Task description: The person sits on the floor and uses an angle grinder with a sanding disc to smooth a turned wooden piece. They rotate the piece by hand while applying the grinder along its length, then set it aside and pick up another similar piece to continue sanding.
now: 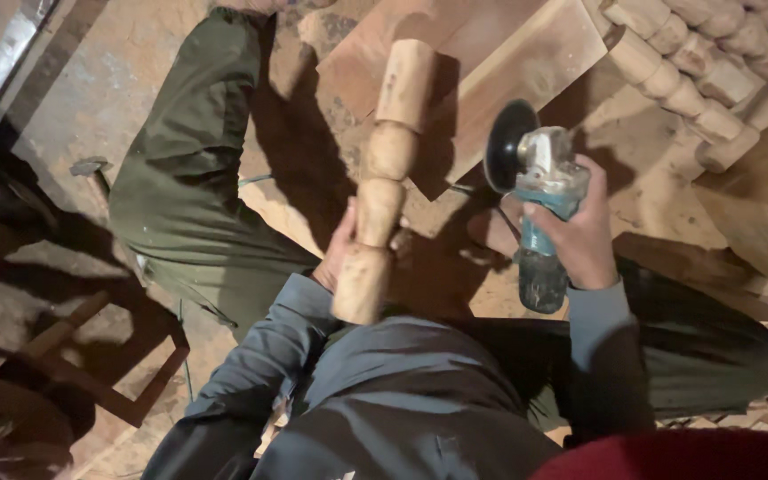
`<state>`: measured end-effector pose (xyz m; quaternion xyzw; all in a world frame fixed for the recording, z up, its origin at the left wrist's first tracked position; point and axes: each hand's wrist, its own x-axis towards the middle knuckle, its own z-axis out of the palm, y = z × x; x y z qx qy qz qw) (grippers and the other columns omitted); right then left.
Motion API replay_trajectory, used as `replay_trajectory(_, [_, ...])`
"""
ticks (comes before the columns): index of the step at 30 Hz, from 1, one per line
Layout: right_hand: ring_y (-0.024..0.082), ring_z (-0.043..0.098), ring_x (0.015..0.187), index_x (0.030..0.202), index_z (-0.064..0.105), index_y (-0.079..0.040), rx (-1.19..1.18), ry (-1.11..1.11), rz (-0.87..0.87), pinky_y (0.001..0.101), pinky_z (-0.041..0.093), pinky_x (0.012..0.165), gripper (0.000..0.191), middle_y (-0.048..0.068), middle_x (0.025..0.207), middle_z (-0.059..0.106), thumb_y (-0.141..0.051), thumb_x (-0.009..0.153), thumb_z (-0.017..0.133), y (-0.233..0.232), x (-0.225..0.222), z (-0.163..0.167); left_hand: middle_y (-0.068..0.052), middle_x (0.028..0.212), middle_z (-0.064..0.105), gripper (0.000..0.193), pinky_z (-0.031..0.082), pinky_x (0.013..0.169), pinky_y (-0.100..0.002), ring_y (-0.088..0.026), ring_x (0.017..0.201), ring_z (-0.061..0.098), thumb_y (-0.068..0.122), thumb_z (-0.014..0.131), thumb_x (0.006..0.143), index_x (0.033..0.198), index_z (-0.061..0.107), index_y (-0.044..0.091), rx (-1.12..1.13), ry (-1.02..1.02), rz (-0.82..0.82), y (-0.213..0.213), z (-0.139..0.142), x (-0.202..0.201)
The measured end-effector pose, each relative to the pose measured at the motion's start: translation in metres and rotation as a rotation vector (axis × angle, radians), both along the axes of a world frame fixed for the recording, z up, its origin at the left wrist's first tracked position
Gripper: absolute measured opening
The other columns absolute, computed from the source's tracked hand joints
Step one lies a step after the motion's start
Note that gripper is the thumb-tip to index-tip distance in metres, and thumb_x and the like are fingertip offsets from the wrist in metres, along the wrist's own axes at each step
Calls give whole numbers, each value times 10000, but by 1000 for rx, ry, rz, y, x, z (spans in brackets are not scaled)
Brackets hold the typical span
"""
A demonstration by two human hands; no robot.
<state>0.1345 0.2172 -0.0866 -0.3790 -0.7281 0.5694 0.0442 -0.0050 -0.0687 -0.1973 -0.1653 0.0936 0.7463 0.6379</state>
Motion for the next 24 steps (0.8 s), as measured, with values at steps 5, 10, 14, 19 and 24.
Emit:
replay_trajectory(5, [171, 637, 1114, 1495, 368, -38, -75, 59, -109, 335, 561, 929, 757, 93, 1303, 610, -53, 852, 767, -2, 16, 9, -129, 919, 672, 675, 533, 696, -353, -225, 768, 654, 672, 444, 1065, 1206, 625, 37, -225, -58, -255, -4, 4, 9])
replay_trajectory(10, [183, 620, 1195, 1505, 378, -35, 70, 14, 16, 348, 519, 1035, 770, 121, 1343, 599, -57, 855, 791, -2, 27, 14, -101, 990, 673, 464, 557, 803, -364, -198, 882, 656, 461, 588, 960, 1186, 569, 57, -276, 374, -217, -23, 11, 12])
replay_trajectory(14, [211, 624, 1185, 1508, 385, -49, 95, -45, 67, 371, 516, 1043, 775, 135, 1320, 622, -113, 856, 798, -10, 19, 23, -48, 1092, 628, 358, 542, 880, -333, -150, 1000, 637, 177, 706, 921, 1214, 538, 57, -319, 688, -226, -38, 19, 22])
replay_trajectory(19, [300, 632, 1211, 1478, 404, -40, 272, -108, 261, 404, 501, 1026, 803, 188, 1316, 615, -155, 823, 853, -17, -9, 42, -77, 1086, 615, 382, 518, 859, -310, -140, 954, 599, 216, 701, 977, 1263, 552, 10, -423, 465, -225, -51, 25, 22])
replay_trajectory(24, [406, 676, 1132, 1488, 384, -72, 326, -249, 400, 461, 528, 943, 861, 254, 1223, 676, -234, 785, 855, -23, -46, 52, -51, 1118, 590, 517, 510, 883, -279, -100, 1006, 566, 196, 748, 927, 1335, 495, 6, -533, 1055, -310, -48, 39, 26])
